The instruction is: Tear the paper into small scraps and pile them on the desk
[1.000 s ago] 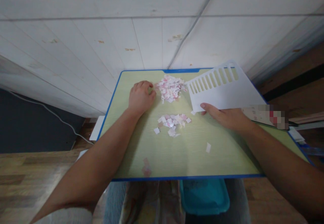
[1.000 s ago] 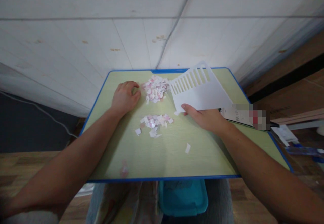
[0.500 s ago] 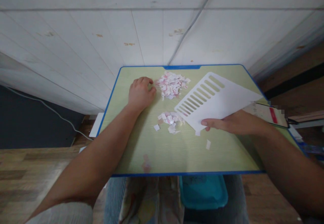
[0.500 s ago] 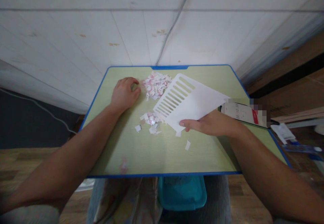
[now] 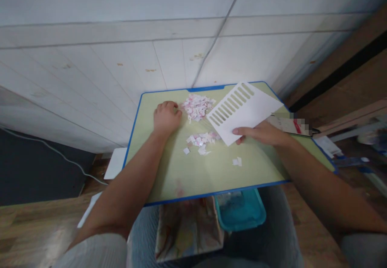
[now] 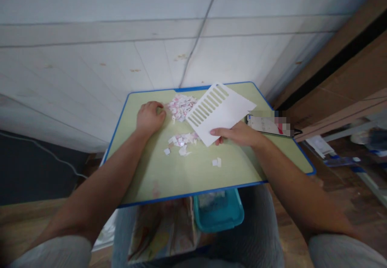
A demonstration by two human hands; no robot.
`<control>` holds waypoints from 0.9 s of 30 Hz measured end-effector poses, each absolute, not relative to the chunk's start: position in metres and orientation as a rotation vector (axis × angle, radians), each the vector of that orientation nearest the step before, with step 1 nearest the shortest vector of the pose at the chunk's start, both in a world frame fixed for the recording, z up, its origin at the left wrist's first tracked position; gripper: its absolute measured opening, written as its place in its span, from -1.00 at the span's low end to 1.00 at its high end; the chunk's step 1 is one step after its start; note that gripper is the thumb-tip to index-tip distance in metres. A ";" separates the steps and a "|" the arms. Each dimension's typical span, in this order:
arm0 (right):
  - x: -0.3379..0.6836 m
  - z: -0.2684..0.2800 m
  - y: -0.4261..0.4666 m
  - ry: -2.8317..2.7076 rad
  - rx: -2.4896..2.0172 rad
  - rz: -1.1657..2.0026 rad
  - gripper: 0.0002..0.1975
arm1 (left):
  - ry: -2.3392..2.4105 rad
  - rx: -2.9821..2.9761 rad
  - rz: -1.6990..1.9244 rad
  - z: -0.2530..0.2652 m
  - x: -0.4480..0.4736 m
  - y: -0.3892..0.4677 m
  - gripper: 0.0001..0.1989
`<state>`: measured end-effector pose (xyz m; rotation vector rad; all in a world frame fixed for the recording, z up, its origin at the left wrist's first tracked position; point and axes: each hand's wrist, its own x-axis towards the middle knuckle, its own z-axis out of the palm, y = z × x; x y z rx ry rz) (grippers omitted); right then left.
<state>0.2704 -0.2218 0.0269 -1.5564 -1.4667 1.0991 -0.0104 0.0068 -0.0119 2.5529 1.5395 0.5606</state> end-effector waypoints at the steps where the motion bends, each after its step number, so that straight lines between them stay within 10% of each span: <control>1: 0.268 0.025 -0.228 -1.418 -1.596 0.991 -0.50 | 1.542 2.551 0.561 -0.011 -0.010 0.007 -0.66; 20: 0.248 -0.016 -0.267 -0.770 -1.642 0.426 -0.62 | 1.533 2.559 0.575 -0.010 -0.006 0.004 -0.64; 27: 0.198 0.028 -0.241 -1.312 -1.620 0.674 -0.48 | 1.515 2.537 0.607 -0.008 -0.004 -0.002 -0.69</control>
